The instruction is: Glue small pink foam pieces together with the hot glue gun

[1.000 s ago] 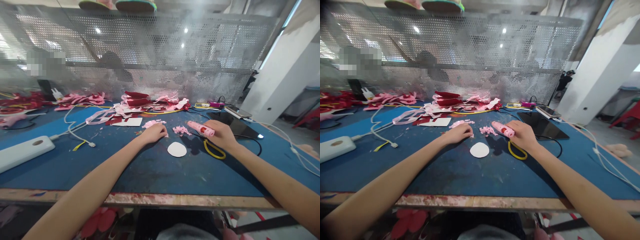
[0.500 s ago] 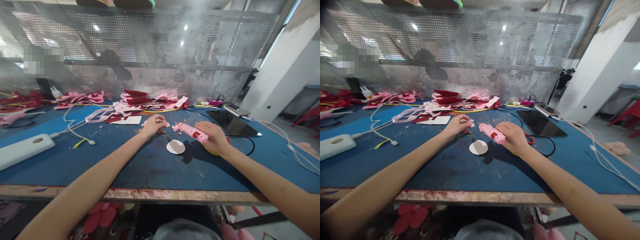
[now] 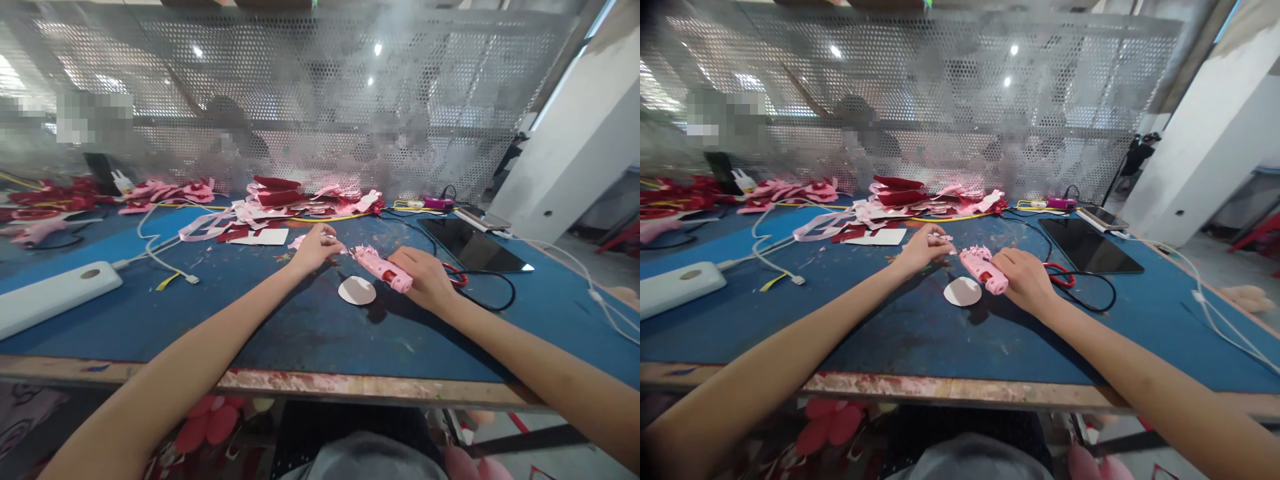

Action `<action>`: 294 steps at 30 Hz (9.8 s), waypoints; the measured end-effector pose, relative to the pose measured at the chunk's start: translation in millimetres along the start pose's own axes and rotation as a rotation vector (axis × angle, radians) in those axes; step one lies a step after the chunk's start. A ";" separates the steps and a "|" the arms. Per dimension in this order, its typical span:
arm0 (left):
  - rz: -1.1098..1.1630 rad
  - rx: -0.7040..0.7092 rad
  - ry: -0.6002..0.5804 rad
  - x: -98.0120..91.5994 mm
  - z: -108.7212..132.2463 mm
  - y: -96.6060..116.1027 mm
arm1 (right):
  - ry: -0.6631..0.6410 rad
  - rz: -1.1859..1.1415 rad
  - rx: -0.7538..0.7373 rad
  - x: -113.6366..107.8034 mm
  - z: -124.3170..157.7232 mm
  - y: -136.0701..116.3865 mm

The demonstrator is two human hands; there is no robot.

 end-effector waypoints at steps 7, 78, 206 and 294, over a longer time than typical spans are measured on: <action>0.020 -0.029 -0.023 2.1 0.9 -2.5 | 0.014 0.046 0.005 5.8 0.5 5.4; 0.053 -0.076 -0.217 26.0 17.4 5.6 | 0.566 -0.003 0.560 -48.8 39.5 104.9; -0.075 0.547 -0.091 47.4 72.1 53.7 | 0.575 -0.660 0.166 -16.6 3.2 5.4; -0.757 0.899 0.071 59.3 91.8 61.3 | 0.317 -0.193 -0.040 -29.6 -12.2 -21.1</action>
Point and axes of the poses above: each hand's wrist, its own z-axis away from the middle knuckle, its own x-axis out of the palm, y = z × x, the point moved 8 cm from there along -z, towards the middle knuckle, and after that the axes turned 11 degrees about -x, right-handed, at the moved point
